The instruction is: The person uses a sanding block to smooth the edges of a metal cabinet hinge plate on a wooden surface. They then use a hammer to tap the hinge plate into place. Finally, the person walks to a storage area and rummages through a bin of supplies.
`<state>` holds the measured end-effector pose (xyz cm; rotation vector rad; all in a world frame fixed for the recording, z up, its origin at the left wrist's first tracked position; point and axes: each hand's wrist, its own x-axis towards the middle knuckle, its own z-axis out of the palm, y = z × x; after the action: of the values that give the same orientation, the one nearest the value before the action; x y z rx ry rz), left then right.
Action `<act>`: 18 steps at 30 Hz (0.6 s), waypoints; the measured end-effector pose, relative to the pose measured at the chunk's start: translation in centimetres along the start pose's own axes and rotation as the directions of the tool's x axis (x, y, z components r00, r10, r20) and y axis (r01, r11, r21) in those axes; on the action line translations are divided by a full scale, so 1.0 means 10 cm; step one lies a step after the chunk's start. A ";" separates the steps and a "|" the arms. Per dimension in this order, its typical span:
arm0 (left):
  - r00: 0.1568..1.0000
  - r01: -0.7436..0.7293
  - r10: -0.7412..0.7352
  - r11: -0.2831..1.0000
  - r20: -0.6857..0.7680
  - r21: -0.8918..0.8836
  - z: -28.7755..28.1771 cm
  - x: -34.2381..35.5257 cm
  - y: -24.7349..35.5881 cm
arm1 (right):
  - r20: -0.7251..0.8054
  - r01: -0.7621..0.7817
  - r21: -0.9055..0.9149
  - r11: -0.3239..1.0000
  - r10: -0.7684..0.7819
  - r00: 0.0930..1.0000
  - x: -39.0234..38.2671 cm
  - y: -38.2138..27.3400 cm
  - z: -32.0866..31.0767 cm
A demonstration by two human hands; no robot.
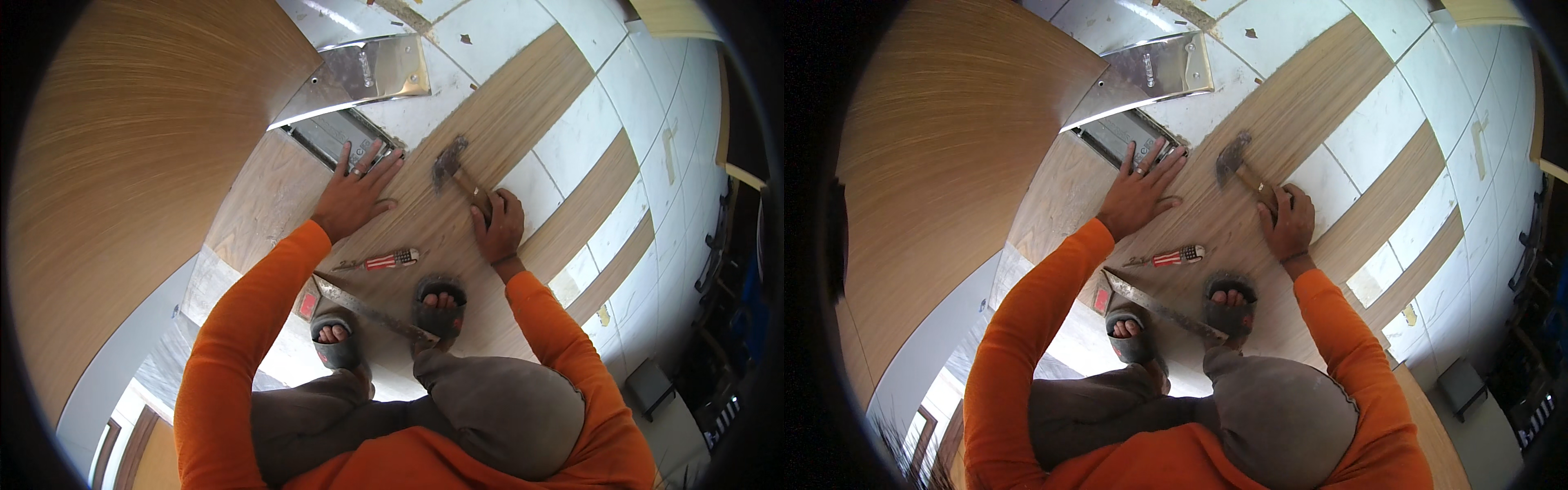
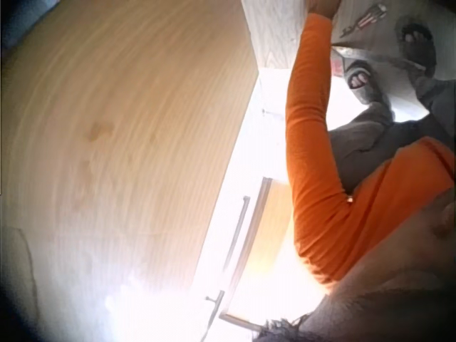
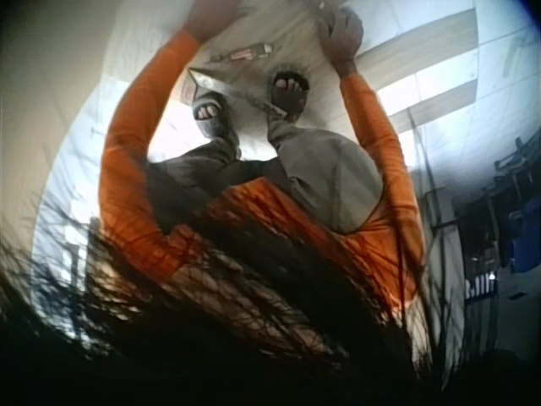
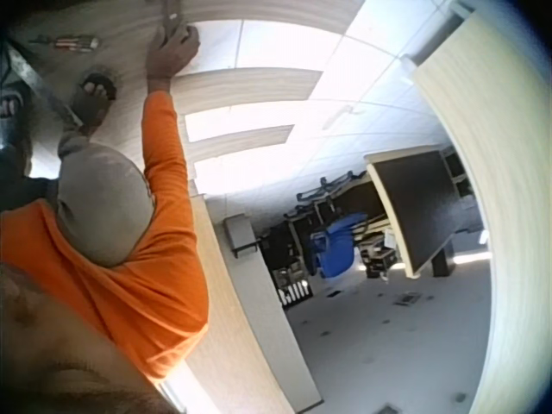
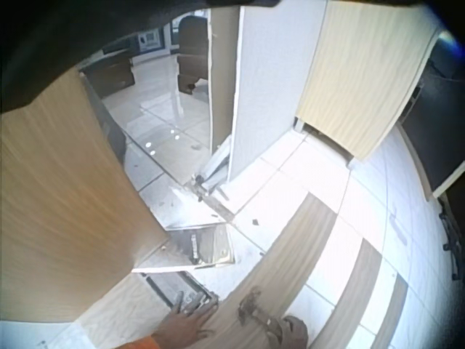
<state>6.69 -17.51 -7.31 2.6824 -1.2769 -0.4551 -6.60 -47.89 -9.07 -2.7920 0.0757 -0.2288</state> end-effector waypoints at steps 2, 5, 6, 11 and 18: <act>1.000 -0.012 0.012 1.000 -0.010 -0.011 0.02 -0.07 -0.04 | 0.000 0.001 0.001 1.000 -0.001 1.000 0.02 -0.01 -0.01; 1.000 -0.012 0.012 1.000 -0.001 0.016 0.05 -0.18 -0.06 | -0.006 0.007 -0.008 1.000 -0.007 1.000 0.02 -0.02 -0.01; 1.000 -0.021 0.021 1.000 -0.002 0.004 0.06 -0.22 -0.08 | -0.010 0.010 -0.012 1.000 -0.010 1.000 0.02 -0.02 0.00; 0.998 -0.061 0.061 0.997 0.011 -0.045 0.10 -0.57 -0.18 | -0.012 0.016 -0.006 1.000 -0.016 1.000 0.01 -0.01 0.00; 0.999 -0.047 0.047 0.998 -0.015 0.042 0.12 -0.86 -0.30 | -0.023 0.019 -0.026 0.999 -0.020 1.000 0.00 0.00 0.01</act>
<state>3.42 -8.90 -7.35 2.6778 -1.3568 -0.4052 -6.54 -47.82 -9.18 -2.8169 0.0576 -0.2672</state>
